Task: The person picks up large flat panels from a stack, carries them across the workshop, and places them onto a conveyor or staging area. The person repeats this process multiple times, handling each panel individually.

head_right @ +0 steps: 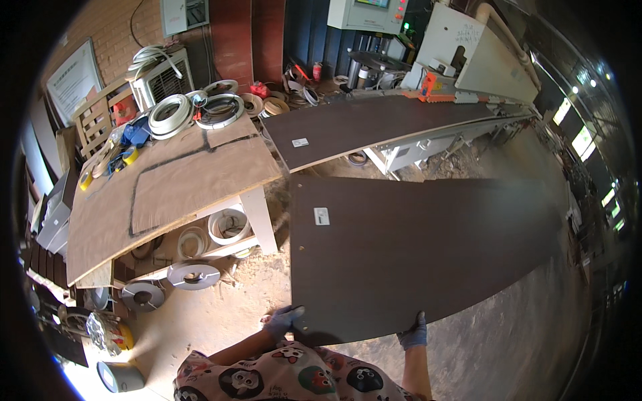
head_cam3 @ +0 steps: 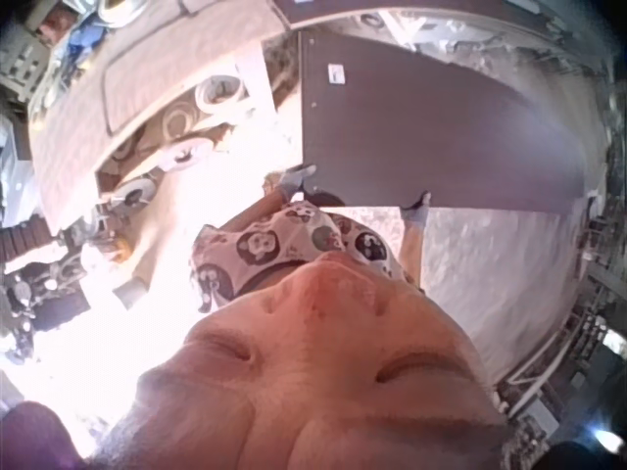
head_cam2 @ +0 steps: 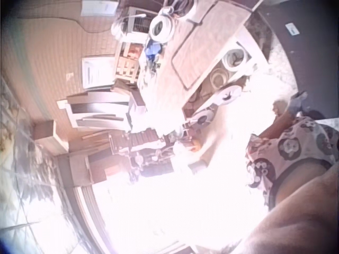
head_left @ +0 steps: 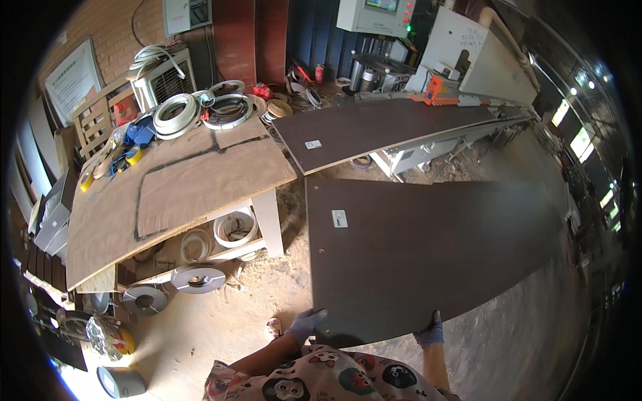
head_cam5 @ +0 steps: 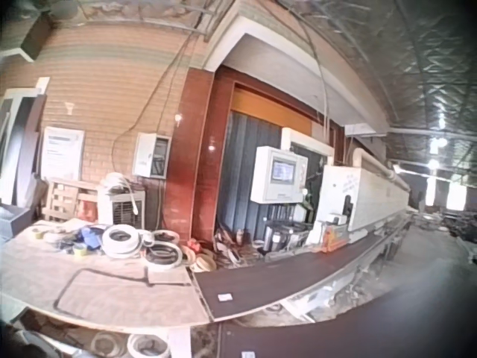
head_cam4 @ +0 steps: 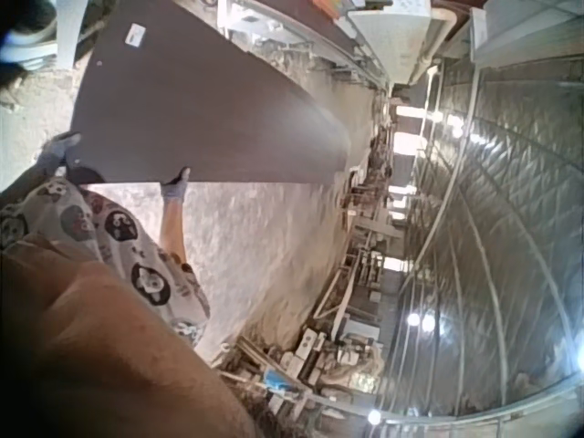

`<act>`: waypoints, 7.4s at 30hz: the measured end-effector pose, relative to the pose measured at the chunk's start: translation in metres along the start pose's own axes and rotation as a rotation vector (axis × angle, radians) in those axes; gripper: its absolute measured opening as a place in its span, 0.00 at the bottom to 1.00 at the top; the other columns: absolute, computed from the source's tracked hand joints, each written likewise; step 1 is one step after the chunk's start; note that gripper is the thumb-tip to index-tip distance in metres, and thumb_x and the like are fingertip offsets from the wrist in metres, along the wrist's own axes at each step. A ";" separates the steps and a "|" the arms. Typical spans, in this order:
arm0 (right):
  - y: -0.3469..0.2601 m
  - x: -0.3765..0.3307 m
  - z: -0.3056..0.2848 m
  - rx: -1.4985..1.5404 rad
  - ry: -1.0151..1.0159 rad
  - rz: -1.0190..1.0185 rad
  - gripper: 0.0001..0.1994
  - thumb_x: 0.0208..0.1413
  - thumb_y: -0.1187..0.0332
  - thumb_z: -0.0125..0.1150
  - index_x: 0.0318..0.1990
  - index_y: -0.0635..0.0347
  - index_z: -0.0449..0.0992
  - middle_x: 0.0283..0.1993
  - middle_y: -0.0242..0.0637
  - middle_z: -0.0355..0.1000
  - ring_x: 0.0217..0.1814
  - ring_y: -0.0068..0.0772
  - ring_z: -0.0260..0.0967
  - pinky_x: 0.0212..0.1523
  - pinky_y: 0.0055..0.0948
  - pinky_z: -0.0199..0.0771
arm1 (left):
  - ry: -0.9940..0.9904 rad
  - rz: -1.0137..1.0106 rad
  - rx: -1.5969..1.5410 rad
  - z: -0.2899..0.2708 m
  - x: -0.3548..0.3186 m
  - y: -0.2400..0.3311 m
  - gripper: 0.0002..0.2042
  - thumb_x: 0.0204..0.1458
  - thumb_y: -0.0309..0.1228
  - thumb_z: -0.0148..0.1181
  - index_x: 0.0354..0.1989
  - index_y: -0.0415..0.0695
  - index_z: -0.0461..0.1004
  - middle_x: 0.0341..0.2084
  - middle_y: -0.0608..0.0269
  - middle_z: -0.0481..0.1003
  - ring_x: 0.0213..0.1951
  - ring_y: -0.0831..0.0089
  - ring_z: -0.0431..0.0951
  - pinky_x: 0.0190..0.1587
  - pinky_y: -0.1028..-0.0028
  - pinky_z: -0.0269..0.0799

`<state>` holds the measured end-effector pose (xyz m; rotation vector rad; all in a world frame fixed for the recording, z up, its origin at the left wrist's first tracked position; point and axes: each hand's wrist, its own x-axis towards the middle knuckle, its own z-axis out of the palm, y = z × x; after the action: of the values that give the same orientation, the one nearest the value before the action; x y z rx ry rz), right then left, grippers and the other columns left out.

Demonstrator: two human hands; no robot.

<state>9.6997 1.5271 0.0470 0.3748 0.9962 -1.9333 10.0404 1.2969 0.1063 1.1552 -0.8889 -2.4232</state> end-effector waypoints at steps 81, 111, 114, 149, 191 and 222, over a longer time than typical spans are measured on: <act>-0.031 0.198 0.131 0.226 0.061 -0.179 0.32 0.54 0.42 0.50 0.60 0.53 0.62 0.63 0.38 0.60 0.64 0.46 0.55 0.63 0.50 0.51 | 0.723 0.236 1.961 -0.012 0.299 0.462 0.33 0.53 0.61 0.35 0.58 0.49 0.64 0.54 0.51 0.67 0.56 0.55 0.67 0.57 0.62 0.61; 0.074 0.273 0.381 0.109 0.092 0.156 0.23 0.51 0.50 0.58 0.50 0.54 0.71 0.51 0.35 0.71 0.54 0.42 0.65 0.57 0.44 0.61 | 0.348 0.929 1.953 -0.169 0.114 0.263 0.40 0.30 0.50 0.66 0.57 0.49 0.62 0.54 0.44 0.61 0.56 0.41 0.59 0.58 0.45 0.53; 0.063 0.292 0.378 0.029 0.025 0.155 0.22 0.50 0.54 0.60 0.49 0.54 0.71 0.50 0.34 0.72 0.53 0.42 0.66 0.57 0.43 0.62 | 0.657 1.217 2.278 -0.193 0.103 0.185 0.22 0.49 0.47 0.52 0.52 0.53 0.68 0.52 0.44 0.64 0.53 0.41 0.63 0.54 0.42 0.57; -0.089 0.433 0.393 0.191 0.065 0.193 0.20 0.53 0.61 0.60 0.52 0.54 0.68 0.53 0.37 0.69 0.53 0.41 0.66 0.56 0.47 0.64 | 0.646 0.502 2.093 -0.028 0.173 0.219 0.33 0.47 0.26 0.48 0.66 0.51 0.49 0.63 0.47 0.50 0.62 0.41 0.51 0.62 0.43 0.46; -0.208 0.504 0.404 0.032 0.164 0.099 0.15 0.56 0.59 0.55 0.48 0.56 0.72 0.50 0.37 0.72 0.49 0.41 0.70 0.53 0.48 0.67 | 0.445 0.487 2.041 0.059 0.263 0.228 0.37 0.38 0.51 0.58 0.61 0.52 0.59 0.60 0.45 0.56 0.60 0.38 0.54 0.61 0.43 0.47; -0.232 0.218 -0.135 -0.162 0.901 -0.650 0.25 0.50 0.55 0.63 0.52 0.58 0.69 0.46 0.39 0.73 0.44 0.37 0.71 0.46 0.36 0.71 | 0.150 0.976 1.974 0.196 0.395 0.213 0.36 0.36 0.48 0.62 0.59 0.53 0.62 0.61 0.49 0.56 0.62 0.47 0.53 0.64 0.47 0.39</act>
<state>9.3715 1.5658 -0.0547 0.9660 2.0385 -2.2444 9.6437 1.0103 0.1081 0.6954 -2.8521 -0.1393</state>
